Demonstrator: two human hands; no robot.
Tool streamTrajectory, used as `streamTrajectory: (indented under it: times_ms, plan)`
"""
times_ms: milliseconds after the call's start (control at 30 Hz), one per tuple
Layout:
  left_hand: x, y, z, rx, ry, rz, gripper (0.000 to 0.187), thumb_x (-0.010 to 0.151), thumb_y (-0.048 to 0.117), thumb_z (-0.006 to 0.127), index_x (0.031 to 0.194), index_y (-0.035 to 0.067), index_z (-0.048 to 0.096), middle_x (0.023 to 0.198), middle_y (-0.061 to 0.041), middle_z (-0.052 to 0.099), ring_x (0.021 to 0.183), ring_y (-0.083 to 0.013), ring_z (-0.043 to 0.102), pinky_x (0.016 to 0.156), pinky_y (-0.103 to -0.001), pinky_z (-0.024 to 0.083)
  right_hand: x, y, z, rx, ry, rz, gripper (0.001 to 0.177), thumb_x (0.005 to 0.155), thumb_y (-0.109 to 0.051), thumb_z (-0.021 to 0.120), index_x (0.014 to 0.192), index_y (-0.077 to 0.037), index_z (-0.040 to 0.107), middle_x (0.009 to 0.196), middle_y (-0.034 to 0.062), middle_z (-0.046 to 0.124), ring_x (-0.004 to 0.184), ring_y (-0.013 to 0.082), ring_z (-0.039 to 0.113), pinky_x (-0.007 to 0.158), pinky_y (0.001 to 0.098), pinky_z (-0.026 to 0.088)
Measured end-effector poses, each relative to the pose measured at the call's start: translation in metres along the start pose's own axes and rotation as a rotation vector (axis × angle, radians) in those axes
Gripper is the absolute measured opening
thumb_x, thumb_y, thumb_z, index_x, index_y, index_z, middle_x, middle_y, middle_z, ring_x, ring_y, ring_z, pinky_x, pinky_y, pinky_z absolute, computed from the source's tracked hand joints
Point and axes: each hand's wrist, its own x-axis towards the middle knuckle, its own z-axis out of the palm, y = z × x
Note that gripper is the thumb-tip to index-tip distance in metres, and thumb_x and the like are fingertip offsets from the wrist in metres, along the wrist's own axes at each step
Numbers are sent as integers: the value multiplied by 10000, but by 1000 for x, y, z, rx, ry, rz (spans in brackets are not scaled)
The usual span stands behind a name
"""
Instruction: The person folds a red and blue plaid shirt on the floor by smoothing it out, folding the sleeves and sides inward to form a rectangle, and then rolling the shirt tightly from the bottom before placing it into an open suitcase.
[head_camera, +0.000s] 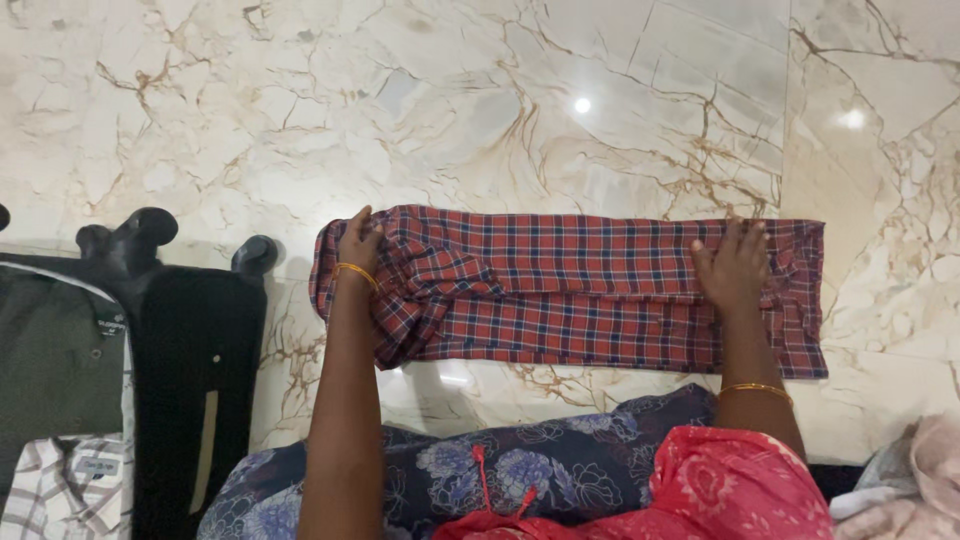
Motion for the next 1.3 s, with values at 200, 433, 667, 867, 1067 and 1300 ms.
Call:
streamTrajectory:
  times_ms: [200,433,667,867,1067,1300]
  plan:
    - [20,-8,-7,-346,137,-210,351,923,3,674,1273,-14,687,1118,-109,752,935,-139,709,818,-248,576,-2,11,-2,-31,-51,81,972,991,-722,302,1641,-17,141,1696,324,49,1566,514,54,1202,705,85]
    - [43,-1,-4,-230,196,-328,500,837,-136,602,1316,2,643,1060,-90,705,832,-157,676,666,-276,593,-2,1,-10,-53,-86,116,982,965,-737,291,1643,-49,115,1701,282,21,1575,461,25,1208,688,71]
    - [25,47,-6,-50,385,-452,465,894,192,746,1262,-38,580,1128,-189,704,881,-257,732,713,-376,614,-2,4,-8,-73,-68,119,988,953,-747,321,1653,-74,139,1705,283,43,1567,487,30,1189,717,75]
    - [-1,88,-16,544,57,-405,719,836,626,745,1092,-46,744,1080,-271,711,1032,-390,692,877,-479,538,-2,3,-9,-65,-83,121,996,953,-745,322,1648,-57,138,1701,287,40,1567,485,26,1193,714,64]
    - [12,6,4,99,187,-393,294,941,334,604,983,72,730,876,-146,685,776,-273,636,685,-413,498,-3,-1,-14,-52,-100,133,997,951,-754,313,1645,-62,127,1704,282,24,1570,475,12,1203,696,43]
    - [18,-33,-11,-841,250,-494,155,1008,297,544,900,195,585,611,23,502,435,-115,424,379,-293,343,0,3,-10,-73,-117,135,996,959,-750,307,1648,-53,129,1707,279,7,1573,475,3,1212,699,29]
